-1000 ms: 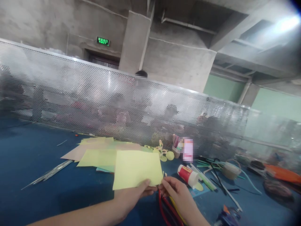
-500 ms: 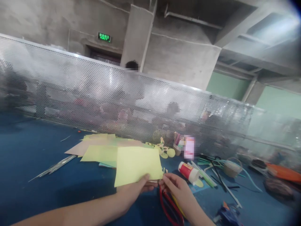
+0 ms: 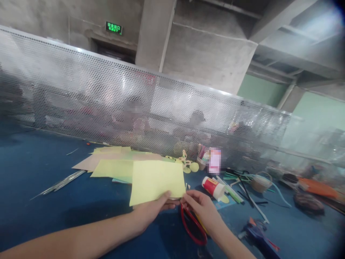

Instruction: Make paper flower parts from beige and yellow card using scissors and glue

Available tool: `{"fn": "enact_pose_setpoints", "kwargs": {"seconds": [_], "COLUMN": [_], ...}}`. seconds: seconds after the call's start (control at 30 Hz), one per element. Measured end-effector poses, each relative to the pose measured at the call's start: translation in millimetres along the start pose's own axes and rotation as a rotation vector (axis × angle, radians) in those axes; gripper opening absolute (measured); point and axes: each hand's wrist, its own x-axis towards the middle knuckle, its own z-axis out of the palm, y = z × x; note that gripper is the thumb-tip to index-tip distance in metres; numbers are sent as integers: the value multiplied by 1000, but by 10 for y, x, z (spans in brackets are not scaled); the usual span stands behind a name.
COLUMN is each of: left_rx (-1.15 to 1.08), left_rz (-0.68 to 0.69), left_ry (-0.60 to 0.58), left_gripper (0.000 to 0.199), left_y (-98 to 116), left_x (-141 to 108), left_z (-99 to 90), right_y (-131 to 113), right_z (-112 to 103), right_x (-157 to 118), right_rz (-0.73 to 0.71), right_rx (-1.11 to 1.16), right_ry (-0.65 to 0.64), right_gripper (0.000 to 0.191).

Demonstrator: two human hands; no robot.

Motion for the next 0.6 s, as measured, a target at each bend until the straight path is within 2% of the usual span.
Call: {"fn": "enact_pose_setpoints", "kwargs": {"seconds": [0.27, 0.6], "left_rx": [23, 24], "left_rz": [1, 15], "left_ry": [88, -12], "left_gripper": [44, 42], "left_y": [-101, -79], "left_x": [69, 54], "left_z": [-56, -47], "right_y": [41, 50], "right_z": [-42, -52], "right_x": [24, 45], "right_rz": [8, 13], "right_rx": [0, 22], "right_ry": [-17, -3], "right_gripper": [30, 28]}}
